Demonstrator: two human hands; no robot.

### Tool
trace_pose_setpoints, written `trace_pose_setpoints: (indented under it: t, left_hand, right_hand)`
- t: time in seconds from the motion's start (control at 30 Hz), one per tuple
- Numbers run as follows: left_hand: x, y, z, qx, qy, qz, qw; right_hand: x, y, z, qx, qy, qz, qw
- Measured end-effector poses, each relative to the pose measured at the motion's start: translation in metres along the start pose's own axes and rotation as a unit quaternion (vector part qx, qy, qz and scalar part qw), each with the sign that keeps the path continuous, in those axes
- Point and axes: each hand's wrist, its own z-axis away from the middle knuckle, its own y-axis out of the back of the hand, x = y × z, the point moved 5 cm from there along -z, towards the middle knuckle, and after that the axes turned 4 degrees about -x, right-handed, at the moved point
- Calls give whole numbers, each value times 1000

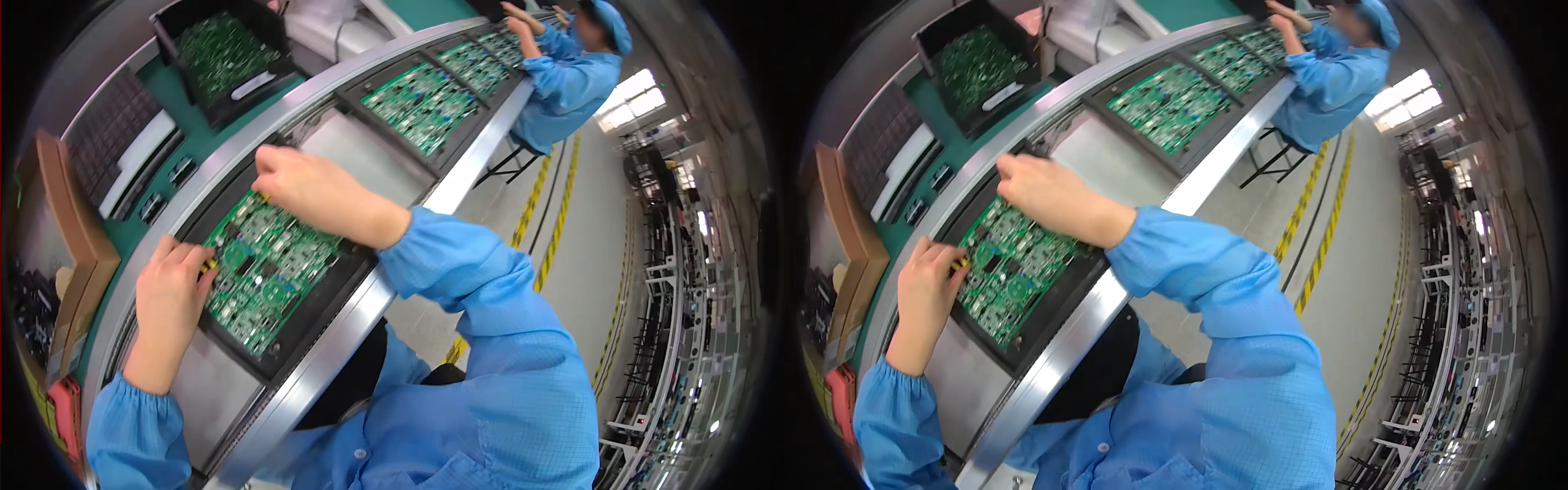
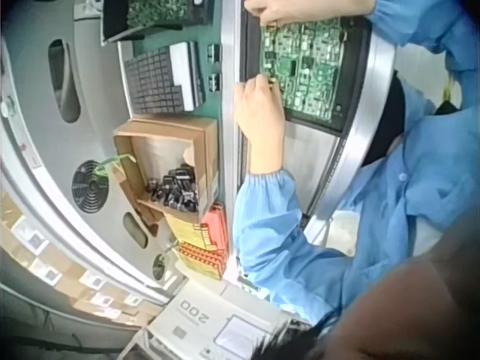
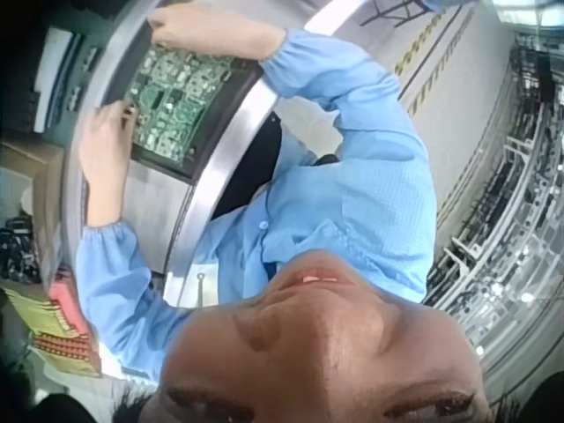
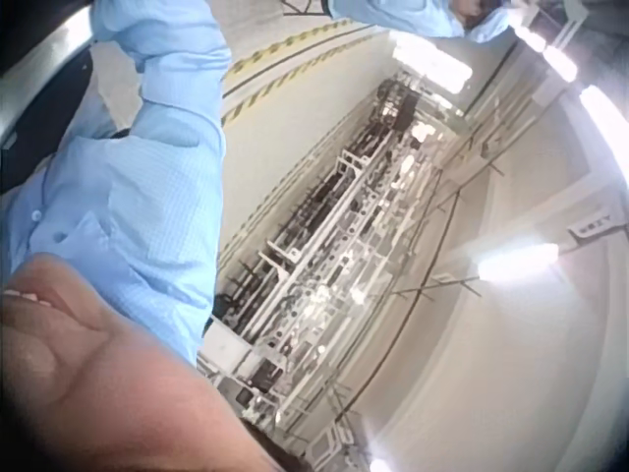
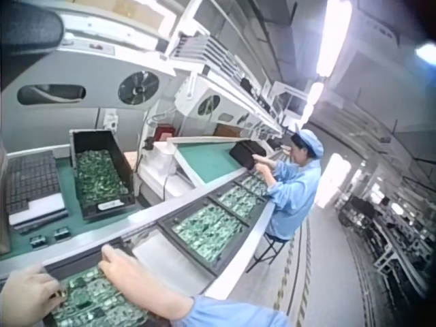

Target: Manually placing electronic components onto printed circuit boards on an industrial assembly line.

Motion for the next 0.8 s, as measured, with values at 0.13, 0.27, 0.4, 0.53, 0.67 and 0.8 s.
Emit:
trace_pose_setpoints:
  t: [0.13,0.27,0.4,0.53,0.67,0.8]
  left_hand:
    - [0,-9,-4,2,-27,13,1000]
    - [-13,-1,-1,14,-64,67,996]
    - [-21,23,9,18,-34,112,993]
    - [-14,26,20,-22,24,230,973]
    - [0,17,29,-80,27,315,945]
    - [10,9,31,-100,-9,268,958]
  right_hand:
    - [10,-1,4,-6,29,12,999]
    - [7,7,3,-9,6,17,1000]
    - [-23,26,-12,-45,-22,-38,998]
    - [-24,20,-10,-25,-11,-36,999]
    - [-27,19,-9,-42,-11,-38,998]
    - [-34,24,-11,-56,-23,-18,998]
